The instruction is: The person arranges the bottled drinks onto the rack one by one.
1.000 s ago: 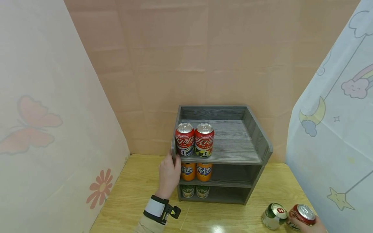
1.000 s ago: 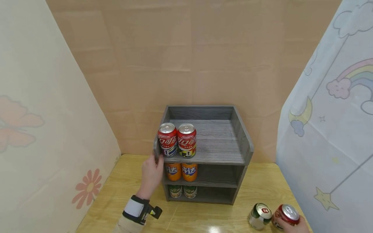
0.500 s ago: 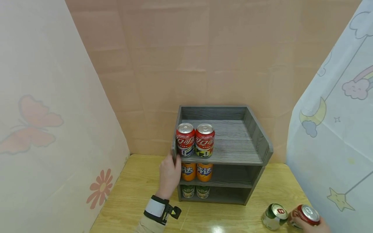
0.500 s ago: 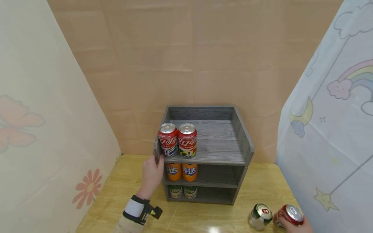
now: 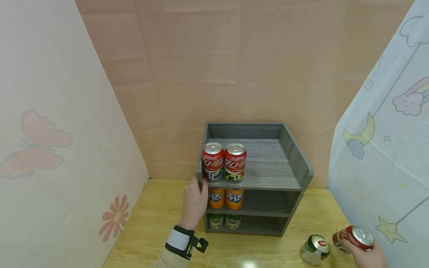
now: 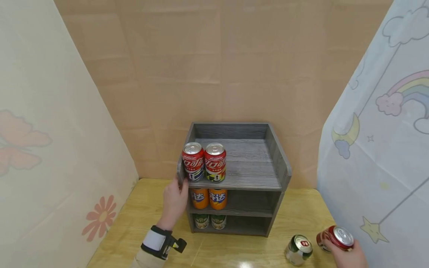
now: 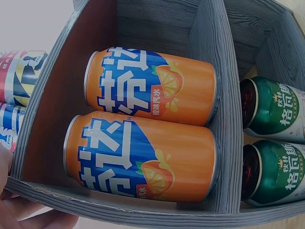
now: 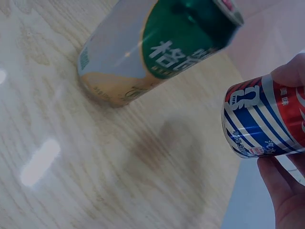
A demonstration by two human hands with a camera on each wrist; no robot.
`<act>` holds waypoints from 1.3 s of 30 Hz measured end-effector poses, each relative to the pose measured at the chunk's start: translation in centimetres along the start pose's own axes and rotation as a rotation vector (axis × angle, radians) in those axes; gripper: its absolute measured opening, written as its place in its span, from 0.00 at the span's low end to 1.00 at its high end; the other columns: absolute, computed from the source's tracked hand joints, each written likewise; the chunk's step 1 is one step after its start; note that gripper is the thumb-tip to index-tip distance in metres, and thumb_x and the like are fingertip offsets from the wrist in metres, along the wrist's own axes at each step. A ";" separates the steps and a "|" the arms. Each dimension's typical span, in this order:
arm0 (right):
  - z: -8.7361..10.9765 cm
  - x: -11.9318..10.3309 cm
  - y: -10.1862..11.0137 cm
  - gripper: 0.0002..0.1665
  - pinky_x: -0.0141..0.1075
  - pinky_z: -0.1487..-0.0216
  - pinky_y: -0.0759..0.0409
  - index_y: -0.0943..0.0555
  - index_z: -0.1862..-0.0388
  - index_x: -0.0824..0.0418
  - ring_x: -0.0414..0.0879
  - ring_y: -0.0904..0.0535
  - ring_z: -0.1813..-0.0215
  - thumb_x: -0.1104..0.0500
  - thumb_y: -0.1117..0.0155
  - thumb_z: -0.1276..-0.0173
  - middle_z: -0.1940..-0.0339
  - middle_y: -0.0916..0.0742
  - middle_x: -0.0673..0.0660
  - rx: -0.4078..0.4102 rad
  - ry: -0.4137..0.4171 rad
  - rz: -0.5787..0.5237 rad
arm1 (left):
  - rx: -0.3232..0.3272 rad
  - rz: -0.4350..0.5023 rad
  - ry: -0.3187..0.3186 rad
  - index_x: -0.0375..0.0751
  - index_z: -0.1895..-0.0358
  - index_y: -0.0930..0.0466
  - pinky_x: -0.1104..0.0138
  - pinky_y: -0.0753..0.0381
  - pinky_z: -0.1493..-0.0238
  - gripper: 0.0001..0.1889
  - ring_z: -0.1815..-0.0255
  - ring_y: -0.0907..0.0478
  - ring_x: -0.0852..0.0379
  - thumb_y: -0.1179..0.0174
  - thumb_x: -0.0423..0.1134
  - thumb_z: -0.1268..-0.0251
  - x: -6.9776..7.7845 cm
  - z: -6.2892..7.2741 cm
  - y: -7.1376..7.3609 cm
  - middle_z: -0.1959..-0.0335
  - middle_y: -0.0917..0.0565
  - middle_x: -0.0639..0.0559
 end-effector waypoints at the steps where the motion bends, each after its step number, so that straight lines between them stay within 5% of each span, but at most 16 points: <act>1: 0.0 -0.3 0.1 0.64 0.54 0.65 0.20 0.43 0.35 0.84 0.74 0.27 0.49 0.33 0.27 0.41 0.47 0.27 0.83 0.005 0.010 0.002 | 0.000 0.000 0.000 0.35 0.55 0.22 0.54 0.21 0.75 0.06 0.68 0.15 0.46 0.43 0.35 0.25 0.0 0.0 0.0 0.64 0.14 0.41; 10: 0.0 -2.6 0.9 0.59 0.53 0.64 0.20 0.40 0.32 0.80 0.73 0.25 0.48 0.36 0.28 0.38 0.43 0.26 0.81 0.048 0.096 -0.008 | -0.002 -0.005 0.006 0.34 0.54 0.21 0.53 0.19 0.73 0.07 0.66 0.14 0.45 0.43 0.35 0.24 0.0 0.0 -0.1 0.63 0.14 0.40; 17: 0.2 -4.3 1.6 0.54 0.38 0.72 0.25 0.35 0.32 0.77 0.69 0.23 0.49 0.38 0.26 0.38 0.43 0.24 0.79 0.057 0.161 -0.015 | 0.001 -0.014 0.011 0.34 0.54 0.22 0.51 0.19 0.71 0.07 0.65 0.14 0.44 0.43 0.35 0.25 -0.1 0.0 -0.1 0.63 0.14 0.40; 25: 0.8 -6.0 2.4 0.51 0.36 0.72 0.26 0.38 0.31 0.76 0.71 0.24 0.46 0.42 0.27 0.35 0.40 0.26 0.79 0.089 0.223 -0.016 | 0.003 -0.021 0.011 0.35 0.54 0.21 0.50 0.19 0.71 0.07 0.66 0.14 0.43 0.43 0.36 0.24 0.0 0.0 -0.1 0.63 0.14 0.40; 29: 1.2 -6.9 3.1 0.48 0.29 0.75 0.30 0.33 0.34 0.74 0.46 0.21 0.62 0.43 0.25 0.37 0.44 0.22 0.77 0.132 0.268 -0.015 | 0.005 -0.019 0.008 0.36 0.56 0.22 0.52 0.20 0.73 0.06 0.68 0.15 0.44 0.43 0.36 0.25 -0.1 0.0 -0.2 0.65 0.14 0.41; 32: 1.6 -7.6 3.5 0.46 0.27 0.75 0.31 0.31 0.36 0.74 0.25 0.33 0.70 0.44 0.23 0.39 0.47 0.20 0.77 0.156 0.316 -0.019 | 0.004 -0.013 0.008 0.36 0.57 0.22 0.54 0.22 0.75 0.05 0.69 0.15 0.46 0.43 0.35 0.25 -0.2 0.0 -0.2 0.67 0.15 0.42; 39: 2.7 -9.5 4.2 0.44 0.24 0.73 0.32 0.31 0.37 0.75 0.18 0.38 0.69 0.50 0.22 0.39 0.50 0.20 0.73 0.203 0.415 -0.059 | 0.000 -0.012 0.014 0.35 0.58 0.22 0.57 0.23 0.77 0.06 0.70 0.16 0.48 0.43 0.36 0.25 -0.1 0.0 -0.1 0.68 0.15 0.43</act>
Point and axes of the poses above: each hand's wrist, its own z-axis away from the middle knuckle, its own y-axis out of the back of the hand, x = y × z, the point moved 1 cm from there along -z, towards the middle knuckle
